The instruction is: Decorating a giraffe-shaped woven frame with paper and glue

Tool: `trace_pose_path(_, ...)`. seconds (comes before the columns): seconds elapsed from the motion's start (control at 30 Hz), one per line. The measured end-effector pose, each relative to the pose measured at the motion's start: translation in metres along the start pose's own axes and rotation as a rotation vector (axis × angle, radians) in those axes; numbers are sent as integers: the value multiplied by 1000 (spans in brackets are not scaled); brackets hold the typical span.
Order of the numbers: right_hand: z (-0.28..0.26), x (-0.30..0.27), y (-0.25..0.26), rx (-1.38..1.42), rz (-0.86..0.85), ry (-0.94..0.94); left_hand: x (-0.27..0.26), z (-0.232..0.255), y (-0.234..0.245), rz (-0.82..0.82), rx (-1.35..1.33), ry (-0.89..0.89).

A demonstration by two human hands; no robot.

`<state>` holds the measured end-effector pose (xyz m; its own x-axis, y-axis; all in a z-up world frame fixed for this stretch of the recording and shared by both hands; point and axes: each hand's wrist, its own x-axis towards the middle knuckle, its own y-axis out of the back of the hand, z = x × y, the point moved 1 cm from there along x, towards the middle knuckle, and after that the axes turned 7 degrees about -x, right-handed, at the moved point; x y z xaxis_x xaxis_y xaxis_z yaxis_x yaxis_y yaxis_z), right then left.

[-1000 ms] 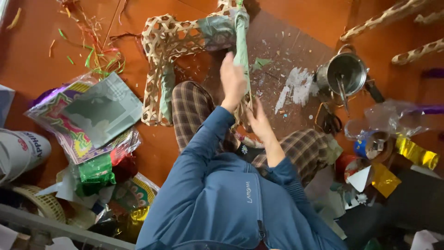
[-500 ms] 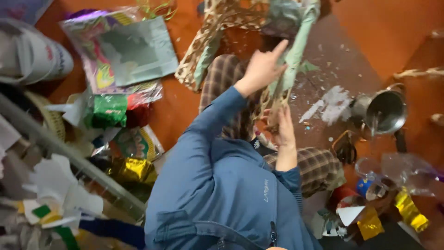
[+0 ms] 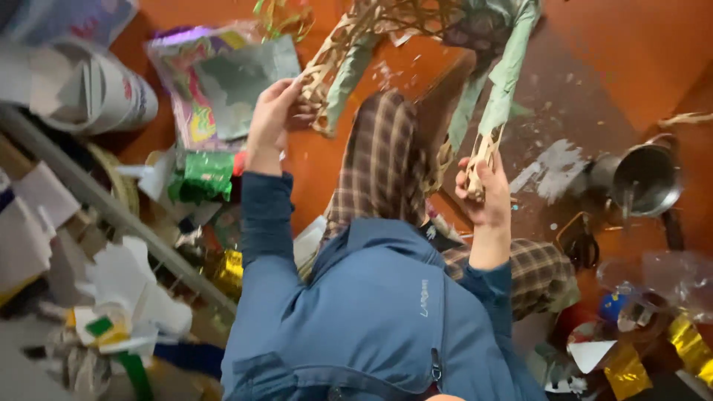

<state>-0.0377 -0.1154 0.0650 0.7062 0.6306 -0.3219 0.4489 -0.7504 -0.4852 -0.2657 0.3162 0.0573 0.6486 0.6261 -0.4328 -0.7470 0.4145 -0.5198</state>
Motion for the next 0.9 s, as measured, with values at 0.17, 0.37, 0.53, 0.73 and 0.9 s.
trace_pose_path(0.17, -61, -68, -31, 33, -76, 148, -54, 59, -58, -153, 97, -98)
trace_pose_path(0.37, -86, -120, 16, 12, 77, 253, -26, -4, -117, -369, 135, -14)
trace_pose_path(0.53, -126, -73, 103, -96, 174, 294, 25, -92, -206, -454, 207, 93)
trace_pose_path(0.73, -173, -19, 186, 53, 313, 271, 59, -149, -256, -513, 102, 80)
trace_pose_path(0.9, -122, -15, 241, 213, 544, 282, 55, -144, -151, -329, 401, -211)
